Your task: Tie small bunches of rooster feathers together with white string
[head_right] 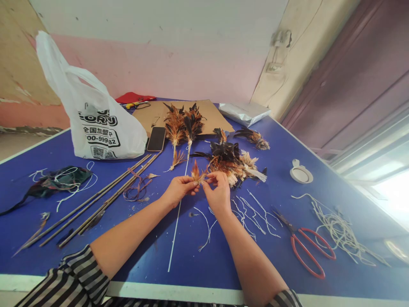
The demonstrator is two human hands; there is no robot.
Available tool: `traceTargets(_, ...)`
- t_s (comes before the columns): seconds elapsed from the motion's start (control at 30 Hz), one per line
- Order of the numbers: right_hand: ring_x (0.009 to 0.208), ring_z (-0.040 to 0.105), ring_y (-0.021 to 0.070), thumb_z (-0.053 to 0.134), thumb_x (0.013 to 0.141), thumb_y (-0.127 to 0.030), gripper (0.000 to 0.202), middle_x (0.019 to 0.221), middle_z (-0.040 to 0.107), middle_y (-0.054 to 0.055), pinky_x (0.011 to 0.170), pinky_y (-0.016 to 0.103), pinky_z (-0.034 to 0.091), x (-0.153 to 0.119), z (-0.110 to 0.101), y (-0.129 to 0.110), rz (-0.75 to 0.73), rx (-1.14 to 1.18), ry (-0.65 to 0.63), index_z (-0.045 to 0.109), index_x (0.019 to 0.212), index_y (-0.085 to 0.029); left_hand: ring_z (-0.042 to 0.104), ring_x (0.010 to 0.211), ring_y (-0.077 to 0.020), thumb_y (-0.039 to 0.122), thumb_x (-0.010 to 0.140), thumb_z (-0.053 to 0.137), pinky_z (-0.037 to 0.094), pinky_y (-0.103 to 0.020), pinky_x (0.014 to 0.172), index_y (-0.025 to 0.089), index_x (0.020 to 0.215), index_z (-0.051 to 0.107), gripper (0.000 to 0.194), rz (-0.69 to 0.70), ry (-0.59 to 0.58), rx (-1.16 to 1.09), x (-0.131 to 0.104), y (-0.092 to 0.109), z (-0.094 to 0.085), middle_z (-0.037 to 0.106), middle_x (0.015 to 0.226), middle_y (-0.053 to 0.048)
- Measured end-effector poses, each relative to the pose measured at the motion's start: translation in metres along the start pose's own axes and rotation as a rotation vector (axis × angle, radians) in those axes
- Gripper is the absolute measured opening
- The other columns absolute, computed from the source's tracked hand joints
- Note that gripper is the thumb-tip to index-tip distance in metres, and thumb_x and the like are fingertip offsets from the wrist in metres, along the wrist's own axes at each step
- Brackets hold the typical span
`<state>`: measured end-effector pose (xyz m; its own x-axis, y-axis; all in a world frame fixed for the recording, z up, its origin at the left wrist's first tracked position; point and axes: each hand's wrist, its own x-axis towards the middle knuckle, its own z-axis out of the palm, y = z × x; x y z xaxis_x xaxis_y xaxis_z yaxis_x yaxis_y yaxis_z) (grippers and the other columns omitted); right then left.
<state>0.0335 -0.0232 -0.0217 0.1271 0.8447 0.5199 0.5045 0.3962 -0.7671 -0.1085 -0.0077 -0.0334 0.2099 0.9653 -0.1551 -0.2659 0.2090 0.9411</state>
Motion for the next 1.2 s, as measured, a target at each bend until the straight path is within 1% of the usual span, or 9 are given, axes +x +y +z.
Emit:
traceTargets(0.1,0.068,0.051,0.0149,0.056,0.073,-0.024,0.011,0.082,0.055,0.004,0.068,0.031,0.044,-0.001,-0.005,-0.012,-0.127,-0.069,0.000,0.057,0.083,-0.020,0.054,0.051,-0.0087,0.023,0.063,0.065,0.044,-0.020,0.049,0.010,0.066,0.064,0.013,0.089,-0.009,0.098,0.000,-0.002,0.001,0.061,0.060,-0.003)
traceTargets(0.27,0.071,0.052,0.0176,0.054,0.076,-0.029,0.014,0.079,0.058,0.005,0.067,0.031,0.041,-0.005,-0.007,-0.019,-0.221,-0.202,-0.137,0.061,0.086,-0.022,0.050,0.047,-0.0075,0.019,0.068,0.058,0.042,-0.019,0.049,0.012,0.074,0.067,0.013,0.198,-0.005,0.295,-0.005,-0.003,0.005,0.060,0.057,-0.001)
traceTargets(0.43,0.069,0.053,0.0170,0.049,0.080,-0.027,0.015,0.076,0.060,0.005,0.067,0.030,0.040,-0.006,-0.005,-0.017,-0.223,-0.281,-0.193,0.062,0.083,-0.021,0.049,0.047,-0.0074,0.021,0.070,0.056,0.042,-0.019,0.050,0.013,0.075,0.067,0.015,0.260,-0.024,0.357,-0.008,-0.003,0.005,0.060,0.058,0.000)
traceTargets(0.6,0.065,0.052,0.0153,0.052,0.077,-0.027,0.013,0.072,0.060,0.004,0.063,0.029,0.040,-0.004,-0.005,-0.014,-0.111,-0.112,-0.201,0.062,0.071,-0.021,0.050,0.047,-0.0074,0.023,0.068,0.060,0.042,-0.018,0.049,0.013,0.067,0.065,0.011,0.200,-0.009,0.295,-0.006,-0.001,0.005,0.057,0.054,0.001)
traceTargets(0.7,0.056,0.050,0.0128,0.058,0.072,-0.032,0.012,0.064,0.059,0.001,0.056,0.027,0.041,0.001,-0.006,-0.009,0.114,0.163,-0.147,0.061,0.070,-0.020,0.054,0.049,-0.0083,0.023,0.064,0.066,0.044,-0.019,0.050,0.011,0.065,0.063,0.012,0.057,0.008,0.141,-0.003,0.000,0.004,0.060,0.057,-0.002)
traceTargets(0.8,0.051,0.049,0.0108,0.061,0.070,-0.036,0.018,0.058,0.056,0.000,0.050,0.025,0.039,0.009,-0.011,-0.003,0.336,0.491,-0.081,0.060,0.075,-0.018,0.059,0.056,-0.0100,0.021,0.062,0.069,0.046,-0.019,0.051,0.008,0.069,0.064,0.015,-0.094,0.001,-0.014,-0.001,0.001,0.001,0.065,0.070,-0.008)
traceTargets(0.9,0.047,0.047,0.0087,0.061,0.070,-0.036,0.019,0.056,0.056,-0.001,0.043,0.021,0.035,0.017,-0.019,0.003,0.453,0.681,-0.169,0.059,0.073,-0.017,0.062,0.061,-0.0109,0.020,0.066,0.067,0.047,-0.017,0.051,0.008,0.075,0.065,0.016,-0.153,-0.036,-0.071,-0.001,0.003,-0.002,0.067,0.083,-0.012)
traceTargets(1.03,0.045,0.048,0.0065,0.065,0.066,-0.033,0.018,0.061,0.060,-0.001,0.043,0.020,0.037,0.021,-0.025,0.009,0.513,0.648,-0.397,0.058,0.068,-0.016,0.063,0.063,-0.0113,0.021,0.068,0.066,0.046,-0.016,0.050,0.009,0.078,0.065,0.016,-0.145,-0.034,-0.052,-0.002,0.007,-0.002,0.067,0.086,-0.012)
traceTargets(1.2,0.049,0.055,0.0099,0.064,0.065,-0.028,0.033,0.060,0.062,-0.001,0.047,0.022,0.042,0.018,-0.022,0.010,0.430,0.397,-0.556,0.057,0.095,-0.016,0.063,0.064,-0.0130,0.025,0.068,0.065,0.046,-0.018,0.050,0.010,0.081,0.065,0.020,-0.023,-0.042,0.087,-0.004,0.012,0.000,0.067,0.083,-0.011)
